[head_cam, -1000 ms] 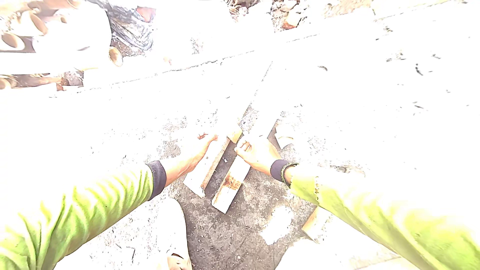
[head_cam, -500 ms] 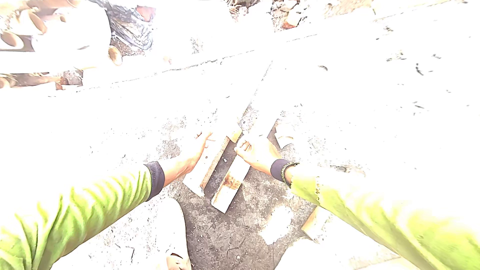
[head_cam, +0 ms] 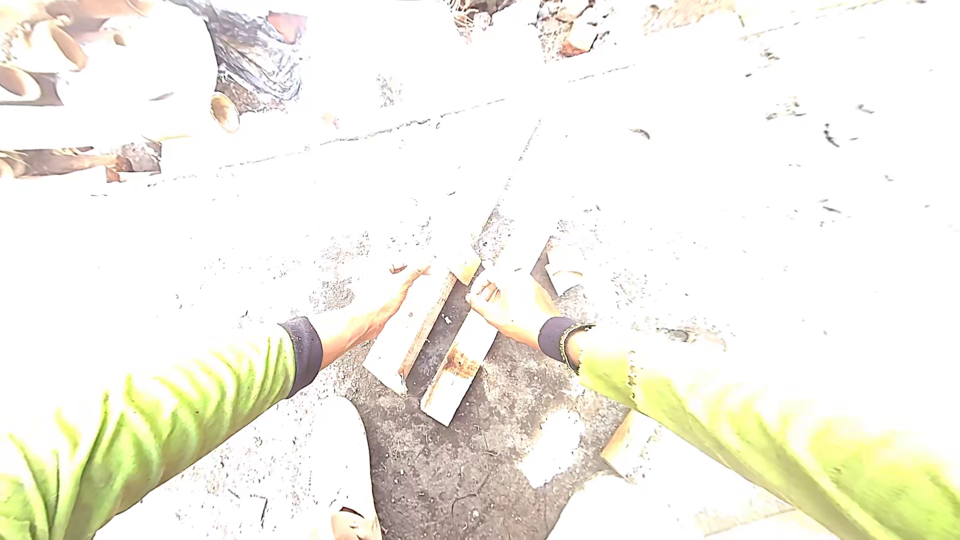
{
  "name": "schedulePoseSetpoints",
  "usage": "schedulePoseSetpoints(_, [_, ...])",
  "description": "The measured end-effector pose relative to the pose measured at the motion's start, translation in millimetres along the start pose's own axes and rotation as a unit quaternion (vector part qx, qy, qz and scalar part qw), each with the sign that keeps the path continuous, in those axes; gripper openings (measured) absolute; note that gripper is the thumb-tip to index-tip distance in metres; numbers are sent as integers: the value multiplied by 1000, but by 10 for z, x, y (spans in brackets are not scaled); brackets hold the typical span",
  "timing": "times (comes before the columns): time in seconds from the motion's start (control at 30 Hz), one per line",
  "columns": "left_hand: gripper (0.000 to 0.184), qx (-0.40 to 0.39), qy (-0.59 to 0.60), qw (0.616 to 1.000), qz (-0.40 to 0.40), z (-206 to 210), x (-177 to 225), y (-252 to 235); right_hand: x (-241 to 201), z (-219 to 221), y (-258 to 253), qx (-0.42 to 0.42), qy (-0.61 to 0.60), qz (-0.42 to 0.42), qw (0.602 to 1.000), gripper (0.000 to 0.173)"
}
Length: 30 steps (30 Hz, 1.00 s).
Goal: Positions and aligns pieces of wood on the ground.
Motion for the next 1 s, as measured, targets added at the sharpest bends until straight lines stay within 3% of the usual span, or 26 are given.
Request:
schedulePoseSetpoints(0.33, [28, -6, 22, 998, -54, 45, -51, 13, 23, 12, 6, -12, -6, 5, 1000, 19])
schedulePoseSetpoints(0.6, [25, -7, 30, 999, 6, 37, -39, 1, 30, 21, -9, -14, -11, 8, 1000, 18])
schedulePoseSetpoints(0.77, [28, -23, 34, 998, -57, 58, -39, 69, 18, 20, -4, -18, -10, 11, 1000, 18])
schedulePoseSetpoints(0.9, [43, -18, 53, 995, -79, 32, -15, 69, 2, 4, 9, -12, -2, 4, 1000, 18])
schedulePoseSetpoints(1.0, [34, 2, 57, 997, -58, -7, -27, 32, -4, -1, 19, -8, 2, -2, 1000, 18])
Point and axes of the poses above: each hand's wrist, its own y-axis away from the middle knuckle, its own z-axis out of the palm, x = y × z, the point moved 6 cm from there along -y, towards the middle knuckle, and after that the axes turned 13 degrees about -x, right-handed, at the moved point
